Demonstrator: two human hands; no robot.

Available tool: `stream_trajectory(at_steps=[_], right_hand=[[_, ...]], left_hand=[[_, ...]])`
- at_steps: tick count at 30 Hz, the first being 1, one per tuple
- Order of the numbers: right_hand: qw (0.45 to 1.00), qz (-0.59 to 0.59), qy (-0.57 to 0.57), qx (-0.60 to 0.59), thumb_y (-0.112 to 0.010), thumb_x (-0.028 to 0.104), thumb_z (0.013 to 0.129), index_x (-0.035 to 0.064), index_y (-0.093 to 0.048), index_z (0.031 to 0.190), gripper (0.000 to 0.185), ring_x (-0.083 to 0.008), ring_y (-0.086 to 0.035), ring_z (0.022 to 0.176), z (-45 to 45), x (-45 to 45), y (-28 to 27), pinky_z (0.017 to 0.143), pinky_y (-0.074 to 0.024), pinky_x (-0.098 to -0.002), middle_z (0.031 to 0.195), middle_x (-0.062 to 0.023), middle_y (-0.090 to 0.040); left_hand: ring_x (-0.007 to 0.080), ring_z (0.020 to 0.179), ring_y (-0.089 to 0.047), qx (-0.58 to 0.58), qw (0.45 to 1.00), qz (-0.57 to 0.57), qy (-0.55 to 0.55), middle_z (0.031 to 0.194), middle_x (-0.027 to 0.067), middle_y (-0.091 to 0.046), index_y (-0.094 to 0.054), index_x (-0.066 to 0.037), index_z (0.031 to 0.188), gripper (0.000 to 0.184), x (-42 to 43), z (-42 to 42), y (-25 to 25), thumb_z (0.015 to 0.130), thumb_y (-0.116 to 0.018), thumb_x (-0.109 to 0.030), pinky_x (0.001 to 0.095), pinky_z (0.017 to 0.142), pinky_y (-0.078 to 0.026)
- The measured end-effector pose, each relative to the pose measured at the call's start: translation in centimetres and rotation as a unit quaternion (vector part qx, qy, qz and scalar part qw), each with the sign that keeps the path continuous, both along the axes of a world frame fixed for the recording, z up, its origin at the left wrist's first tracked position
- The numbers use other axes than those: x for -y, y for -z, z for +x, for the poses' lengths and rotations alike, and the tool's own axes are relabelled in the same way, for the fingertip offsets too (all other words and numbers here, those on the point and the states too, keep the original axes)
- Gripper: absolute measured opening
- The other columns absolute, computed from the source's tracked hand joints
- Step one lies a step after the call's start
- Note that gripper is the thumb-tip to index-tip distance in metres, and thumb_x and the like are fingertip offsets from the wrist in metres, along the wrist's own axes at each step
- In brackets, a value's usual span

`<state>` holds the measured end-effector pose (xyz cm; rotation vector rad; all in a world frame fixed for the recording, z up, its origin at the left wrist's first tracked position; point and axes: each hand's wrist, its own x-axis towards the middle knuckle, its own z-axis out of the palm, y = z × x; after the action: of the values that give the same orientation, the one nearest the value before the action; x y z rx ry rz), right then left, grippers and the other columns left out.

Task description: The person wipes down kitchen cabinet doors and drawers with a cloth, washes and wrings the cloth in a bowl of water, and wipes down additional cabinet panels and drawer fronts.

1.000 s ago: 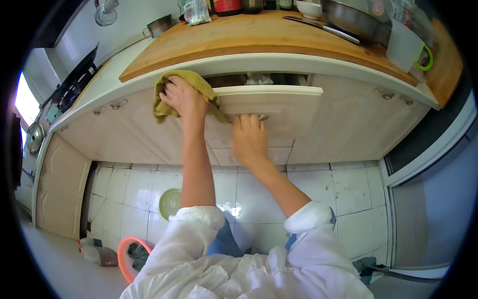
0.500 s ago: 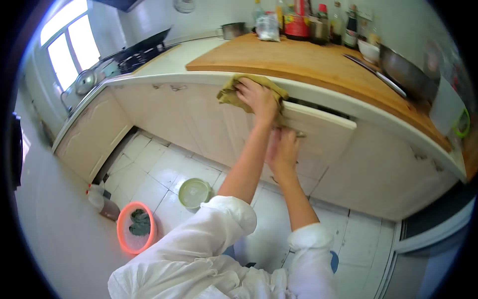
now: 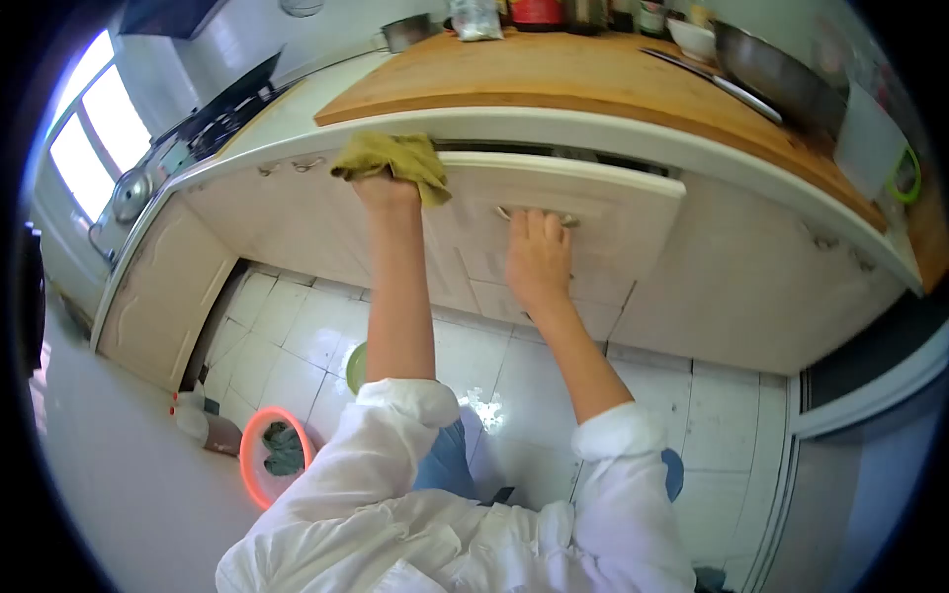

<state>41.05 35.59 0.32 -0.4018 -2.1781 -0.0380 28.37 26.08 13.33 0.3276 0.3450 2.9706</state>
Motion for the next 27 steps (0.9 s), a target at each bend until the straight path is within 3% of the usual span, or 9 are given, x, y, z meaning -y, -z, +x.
stream_trajectory(at_steps=[5,7,9,17,20,23,24,26,27], right_hand=[[1.0,-0.005,0.002,0.013,-0.055,0.008,0.072,0.0048,-0.056,0.099,0.027,-0.0285,-0.049,0.09,-0.5,-0.9,-0.4,0.078,-0.0426,-0.0395,0.095,-0.0101,-0.054],[1.0,-0.006,0.003,0.009,-0.055,0.008,0.072,0.005,-0.056,0.098,0.026,-0.0284,-0.049,0.09,-0.7,-1.2,-0.1,0.077,-0.0427,-0.0393,0.095,-0.0099,-0.054],[1.0,-0.007,-0.003,0.005,-0.056,0.009,0.072,0.0051,-0.056,0.097,0.025,-0.0283,-0.049,0.09,-0.6,-1.1,0.0,0.077,-0.0428,-0.0391,0.094,-0.0096,-0.054],[0.999,0.027,0.002,-0.024,-0.056,0.011,0.073,0.0052,-0.055,0.091,0.018,-0.0251,-0.048,0.085,1.4,1.2,-0.4,0.073,-0.0413,-0.0376,0.088,-0.0086,-0.052],[0.999,0.022,-0.003,-0.028,-0.056,0.009,0.073,0.0053,-0.055,0.093,0.021,-0.025,-0.048,0.085,1.8,1.7,-0.5,0.074,-0.041,-0.0373,0.089,-0.0083,-0.052],[1.0,0.01,-0.012,-0.013,-0.056,0.009,0.072,0.0047,-0.055,0.096,0.024,-0.0251,-0.048,0.086,1.6,1.6,-0.3,0.075,-0.041,-0.0369,0.09,-0.0087,-0.052],[1.0,0.014,-0.007,-0.015,-0.056,0.009,0.072,0.0047,-0.055,0.096,0.024,-0.0251,-0.048,0.086,1.6,1.6,-0.4,0.075,-0.041,-0.0369,0.09,-0.0087,-0.052],[1.0,0.007,-0.015,-0.026,-0.06,0.009,0.067,0.0049,-0.056,0.099,0.032,-0.0257,-0.048,0.087,1.7,2.2,-0.5,0.076,-0.0422,-0.0364,0.092,-0.0091,-0.052],[0.999,0.01,-0.011,-0.028,-0.06,0.009,0.067,0.0049,-0.056,0.099,0.032,-0.0257,-0.048,0.087,2.2,2.4,0.0,0.076,-0.0422,-0.0364,0.092,-0.0091,-0.052]], left_hand=[[0.0229,0.079,-0.051,0.008,0.999,-0.034,-0.003,0.091,0.0054,-0.051,-0.051,-0.012,0.096,0.023,-1.5,0.2,1.1,0.091,-0.046,-0.033,0.0388,0.07,-0.048],[0.0238,0.086,-0.054,-0.151,0.988,0.037,0.008,0.097,0.0068,-0.054,-0.053,-0.01,0.101,0.025,-0.4,-1.2,3.3,0.09,-0.047,-0.032,0.0399,0.076,-0.049],[0.0338,0.109,-0.05,-0.042,0.998,0.04,0.002,0.116,0.0121,-0.053,-0.05,-0.005,0.114,0.037,1.5,1.6,2.9,0.089,-0.049,-0.033,0.053,0.093,-0.044],[0.0237,0.097,-0.057,-0.241,0.955,-0.093,-0.146,0.108,0.0098,-0.058,-0.052,-0.006,0.112,0.036,7.7,-1.3,2.5,0.093,-0.044,-0.036,0.0353,0.081,-0.051],[0.0227,0.078,-0.057,-0.319,0.821,-0.263,-0.394,0.092,0.0081,-0.058,-0.049,-0.005,0.108,0.03,3.6,-5.0,3.7,0.097,-0.037,-0.03,0.0324,0.073,-0.047],[0.0389,0.075,-0.061,-0.352,0.497,-0.603,-0.515,0.083,0.021,-0.063,-0.045,-0.001,0.103,0.03,1.6,-3.3,4.1,0.097,-0.035,-0.029,0.0426,0.08,-0.044],[0.0389,0.075,-0.061,-0.354,0.501,-0.598,-0.516,0.083,0.021,-0.063,-0.045,-0.001,0.103,0.03,0.8,-3.1,3.8,0.097,-0.035,-0.029,0.0426,0.08,-0.044],[0.0427,0.078,-0.061,-0.42,0.347,-0.752,-0.371,0.079,0.0252,-0.063,-0.044,-0.002,0.104,0.031,-0.5,-2.9,3.0,0.096,-0.036,-0.032,0.0495,0.074,-0.045],[0.0427,0.078,-0.061,-0.424,0.35,-0.748,-0.372,0.079,0.0252,-0.063,-0.044,-0.002,0.104,0.031,-0.8,-2.1,3.1,0.096,-0.036,-0.032,0.0495,0.074,-0.045]])
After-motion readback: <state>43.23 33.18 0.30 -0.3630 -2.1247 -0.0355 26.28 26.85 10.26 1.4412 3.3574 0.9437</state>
